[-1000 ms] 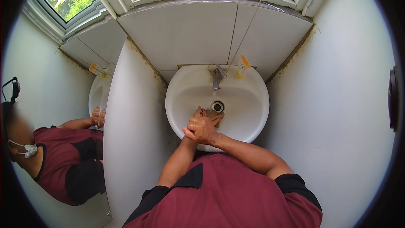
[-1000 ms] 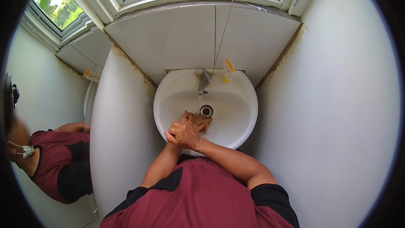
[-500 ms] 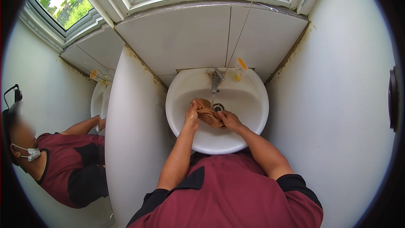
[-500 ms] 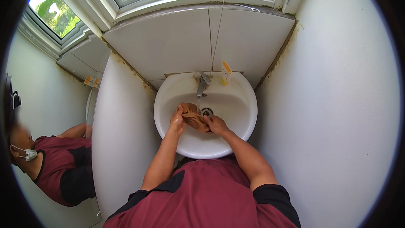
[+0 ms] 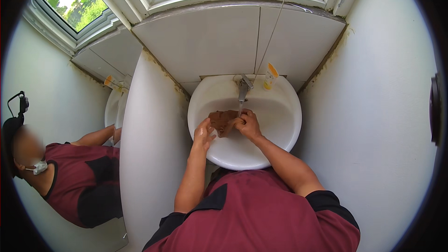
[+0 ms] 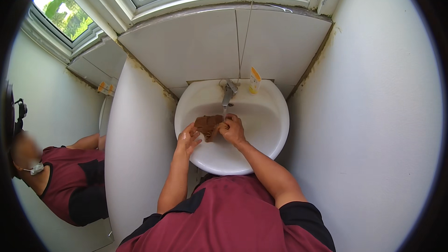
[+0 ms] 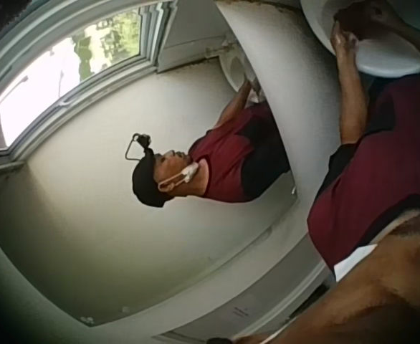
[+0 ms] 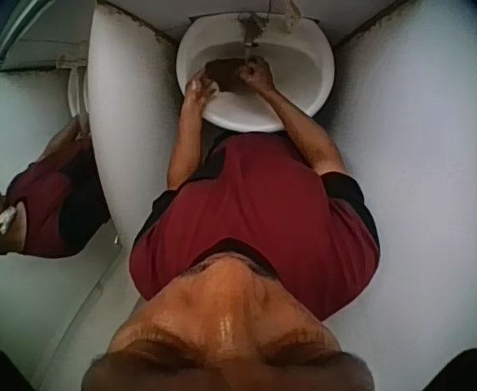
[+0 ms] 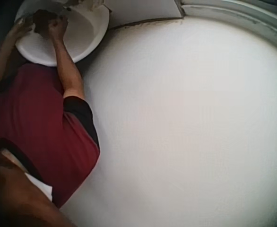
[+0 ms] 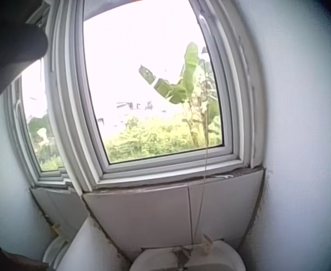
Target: Cleaning a bathroom sink using a cloth.
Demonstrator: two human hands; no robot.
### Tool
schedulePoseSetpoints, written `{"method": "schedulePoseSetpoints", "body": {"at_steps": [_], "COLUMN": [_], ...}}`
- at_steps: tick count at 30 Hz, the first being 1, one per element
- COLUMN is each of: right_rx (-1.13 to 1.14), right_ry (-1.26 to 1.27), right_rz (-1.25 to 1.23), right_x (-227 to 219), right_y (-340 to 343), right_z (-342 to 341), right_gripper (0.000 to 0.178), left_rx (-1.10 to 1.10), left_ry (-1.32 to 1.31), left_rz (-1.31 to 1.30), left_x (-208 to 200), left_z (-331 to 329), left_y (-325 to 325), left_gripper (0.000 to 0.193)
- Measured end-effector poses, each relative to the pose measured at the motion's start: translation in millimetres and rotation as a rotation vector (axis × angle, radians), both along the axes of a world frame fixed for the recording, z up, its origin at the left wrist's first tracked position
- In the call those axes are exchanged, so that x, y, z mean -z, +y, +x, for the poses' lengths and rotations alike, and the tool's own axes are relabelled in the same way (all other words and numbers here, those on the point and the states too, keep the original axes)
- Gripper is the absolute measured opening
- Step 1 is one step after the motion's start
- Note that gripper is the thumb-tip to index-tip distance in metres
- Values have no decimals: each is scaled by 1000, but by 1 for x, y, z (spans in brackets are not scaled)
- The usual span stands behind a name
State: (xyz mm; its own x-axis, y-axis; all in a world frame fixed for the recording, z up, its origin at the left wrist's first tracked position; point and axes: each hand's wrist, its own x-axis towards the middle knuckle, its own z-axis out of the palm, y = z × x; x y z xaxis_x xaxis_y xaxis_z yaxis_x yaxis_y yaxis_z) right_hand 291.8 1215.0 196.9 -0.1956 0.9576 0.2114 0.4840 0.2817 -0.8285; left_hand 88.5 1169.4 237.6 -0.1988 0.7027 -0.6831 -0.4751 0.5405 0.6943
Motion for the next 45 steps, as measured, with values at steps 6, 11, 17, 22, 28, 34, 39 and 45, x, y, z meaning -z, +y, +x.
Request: {"method": "schedulePoseSetpoints", "body": {"at_steps": [6,11,17,22,28,34,39,45], "right_rx": [-327,-488,-31,410,151,173,341,295], "right_ry": [380,196,-67,268,1316,1337,1399,971], "right_rz": [-24,232,114,-397,-1092,-835,-1035,-1090], "right_x": [-55,-79,-24,27,20,-2,-21,-34], "right_y": [-33,-62,-18,-6,-8,-5,8,26], "right_z": [-34,-47,-13,8,54,68,76,92], "right_gripper": [19,18,19,31,39,29,33,31], "left_rx": [60,212,61,101,327,416,665,1254], "left_ry": [-629,-313,-524,-344,-333,-150,-276,208], "left_rz": [6,543,-21,1,-116,6,31,201], "left_x": [79,111,66,31,12,14,7,-13], "left_z": [8,45,79,102,131,148,149,157], "left_y": [12,-7,9,15,16,10,0,19], "left_gripper": [62,45,31,44,56,74,68,44]}}
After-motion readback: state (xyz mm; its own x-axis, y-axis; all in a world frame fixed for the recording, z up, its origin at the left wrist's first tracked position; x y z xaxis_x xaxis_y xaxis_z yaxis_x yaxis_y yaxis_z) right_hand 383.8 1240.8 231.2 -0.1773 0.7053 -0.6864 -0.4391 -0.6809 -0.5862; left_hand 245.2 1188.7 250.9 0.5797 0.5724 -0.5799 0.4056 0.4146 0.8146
